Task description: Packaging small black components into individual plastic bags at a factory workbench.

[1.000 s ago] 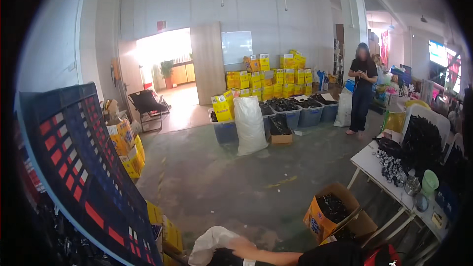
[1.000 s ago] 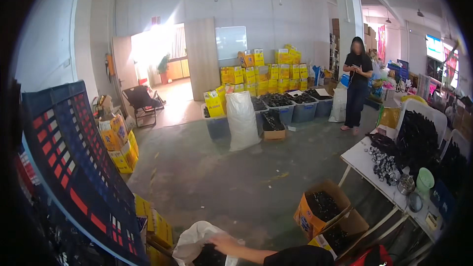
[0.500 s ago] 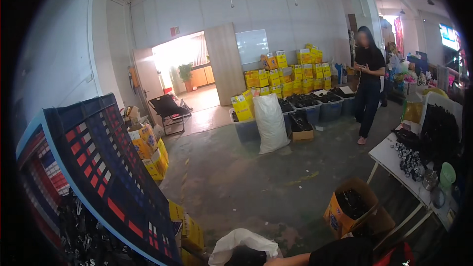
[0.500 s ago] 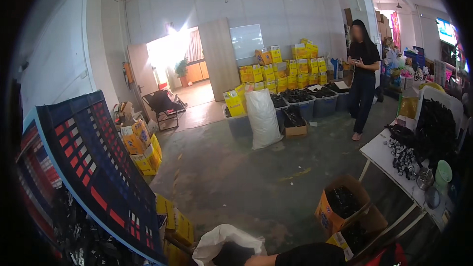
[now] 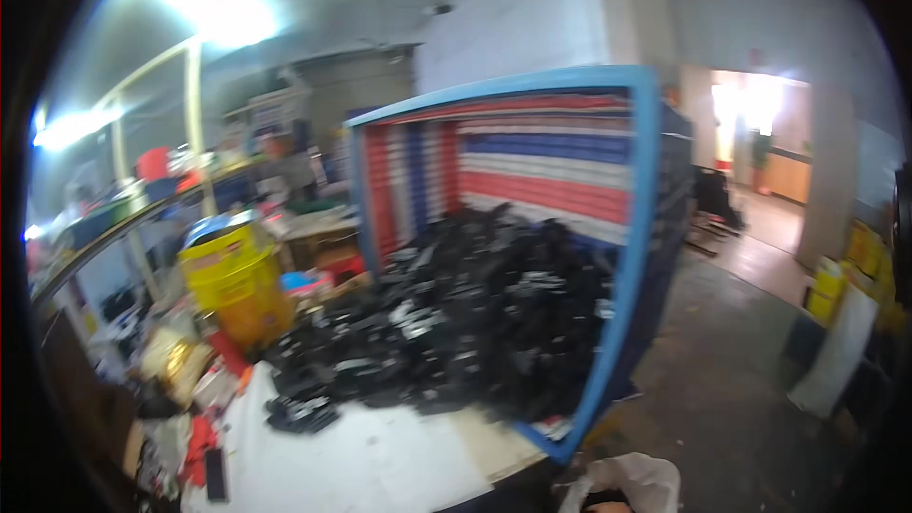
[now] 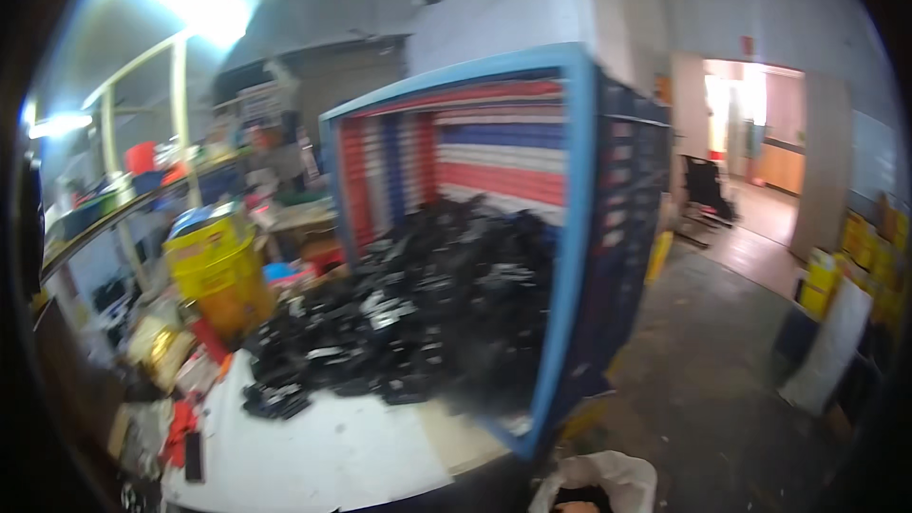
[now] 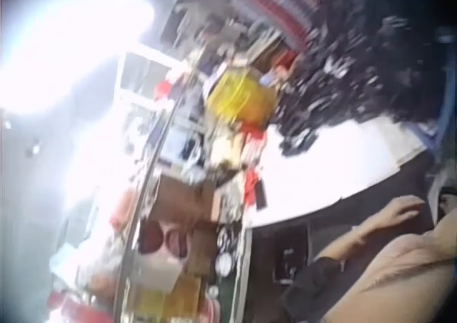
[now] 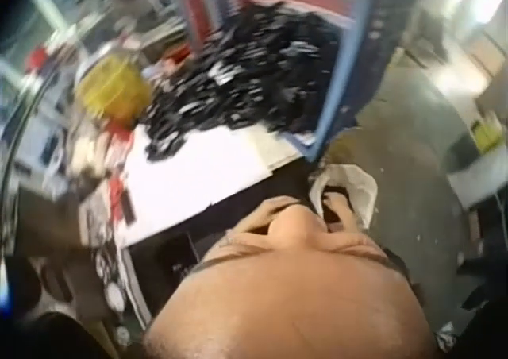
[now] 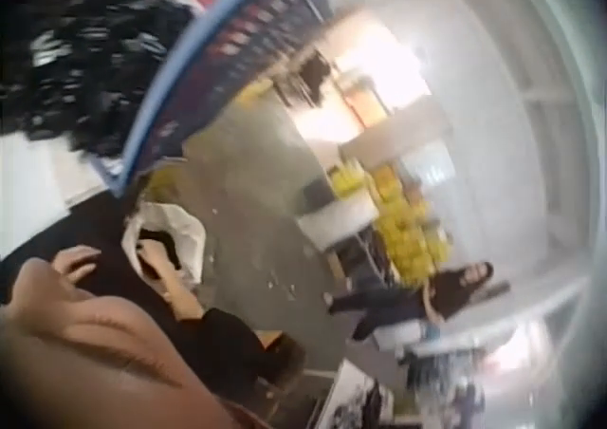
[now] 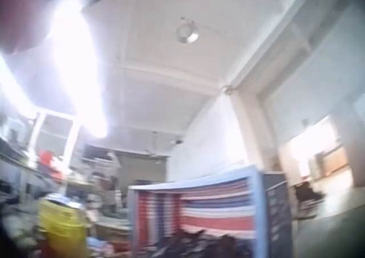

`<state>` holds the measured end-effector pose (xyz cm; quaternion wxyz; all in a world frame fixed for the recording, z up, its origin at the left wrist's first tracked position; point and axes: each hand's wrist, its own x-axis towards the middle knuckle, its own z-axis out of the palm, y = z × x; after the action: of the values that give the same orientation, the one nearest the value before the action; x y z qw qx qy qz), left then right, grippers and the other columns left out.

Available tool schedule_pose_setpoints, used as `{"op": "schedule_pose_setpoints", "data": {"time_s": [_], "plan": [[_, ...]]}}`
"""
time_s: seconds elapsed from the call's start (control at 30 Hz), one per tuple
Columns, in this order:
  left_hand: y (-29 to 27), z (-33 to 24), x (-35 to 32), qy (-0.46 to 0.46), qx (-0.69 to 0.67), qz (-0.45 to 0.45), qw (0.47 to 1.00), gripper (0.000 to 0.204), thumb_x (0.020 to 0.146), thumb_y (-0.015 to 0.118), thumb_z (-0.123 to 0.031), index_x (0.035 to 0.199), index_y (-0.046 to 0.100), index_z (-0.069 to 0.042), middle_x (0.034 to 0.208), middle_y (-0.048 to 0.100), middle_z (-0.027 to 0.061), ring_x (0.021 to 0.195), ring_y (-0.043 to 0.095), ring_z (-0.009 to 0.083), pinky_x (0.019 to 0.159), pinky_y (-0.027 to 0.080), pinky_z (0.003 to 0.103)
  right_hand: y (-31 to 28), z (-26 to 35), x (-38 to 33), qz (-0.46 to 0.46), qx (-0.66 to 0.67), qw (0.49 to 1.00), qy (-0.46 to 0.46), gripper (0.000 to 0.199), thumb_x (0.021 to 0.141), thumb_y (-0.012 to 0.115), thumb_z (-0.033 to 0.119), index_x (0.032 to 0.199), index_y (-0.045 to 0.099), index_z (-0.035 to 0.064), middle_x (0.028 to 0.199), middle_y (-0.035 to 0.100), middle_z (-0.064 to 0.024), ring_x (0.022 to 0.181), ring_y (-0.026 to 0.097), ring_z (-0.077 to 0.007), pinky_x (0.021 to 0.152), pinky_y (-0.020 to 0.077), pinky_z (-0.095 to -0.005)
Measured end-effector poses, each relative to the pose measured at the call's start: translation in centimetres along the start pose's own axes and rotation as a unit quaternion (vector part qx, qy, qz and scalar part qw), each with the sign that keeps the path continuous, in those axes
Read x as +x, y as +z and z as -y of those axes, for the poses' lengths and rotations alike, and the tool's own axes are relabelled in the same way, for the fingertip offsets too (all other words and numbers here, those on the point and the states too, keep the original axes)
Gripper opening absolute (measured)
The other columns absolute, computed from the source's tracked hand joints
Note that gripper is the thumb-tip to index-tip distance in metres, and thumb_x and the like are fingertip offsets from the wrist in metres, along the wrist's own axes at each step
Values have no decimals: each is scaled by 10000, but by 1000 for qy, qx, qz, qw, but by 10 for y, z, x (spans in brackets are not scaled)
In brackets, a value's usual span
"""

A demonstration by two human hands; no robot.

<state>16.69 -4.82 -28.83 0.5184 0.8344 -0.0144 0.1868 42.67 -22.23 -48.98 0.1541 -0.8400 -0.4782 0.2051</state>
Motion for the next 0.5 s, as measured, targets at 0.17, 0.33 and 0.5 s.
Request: {"op": "schedule_pose_setpoints", "data": {"time_s": [0.17,0.33,0.5], "plan": [[-143,-111,-99,7,453,-242,858,208,865,577,-90,1072,566,-98,1126,584,123,1032,550,328,886,427,464,-97,52,-7,61,-38,994,-79,258,813,573,66,1062,639,50,1015,644,-193,858,608,-359,748,485,-440],[-208,-250,-84,244,616,-576,478,610,819,549,-590,982,511,-3,905,471,108,804,478,220,728,386,377,-101,64,18,195,-111,968,-112,303,837,569,278,1094,644,136,999,657,-117,907,612,-318,814,462,-452],[-227,-263,-117,357,627,-530,445,460,843,566,-489,983,508,-55,924,441,73,861,470,225,803,400,409,-152,189,4,96,-146,968,-179,242,859,561,295,996,682,135,845,670,-95,791,620,-295,746,474,-409]]}}
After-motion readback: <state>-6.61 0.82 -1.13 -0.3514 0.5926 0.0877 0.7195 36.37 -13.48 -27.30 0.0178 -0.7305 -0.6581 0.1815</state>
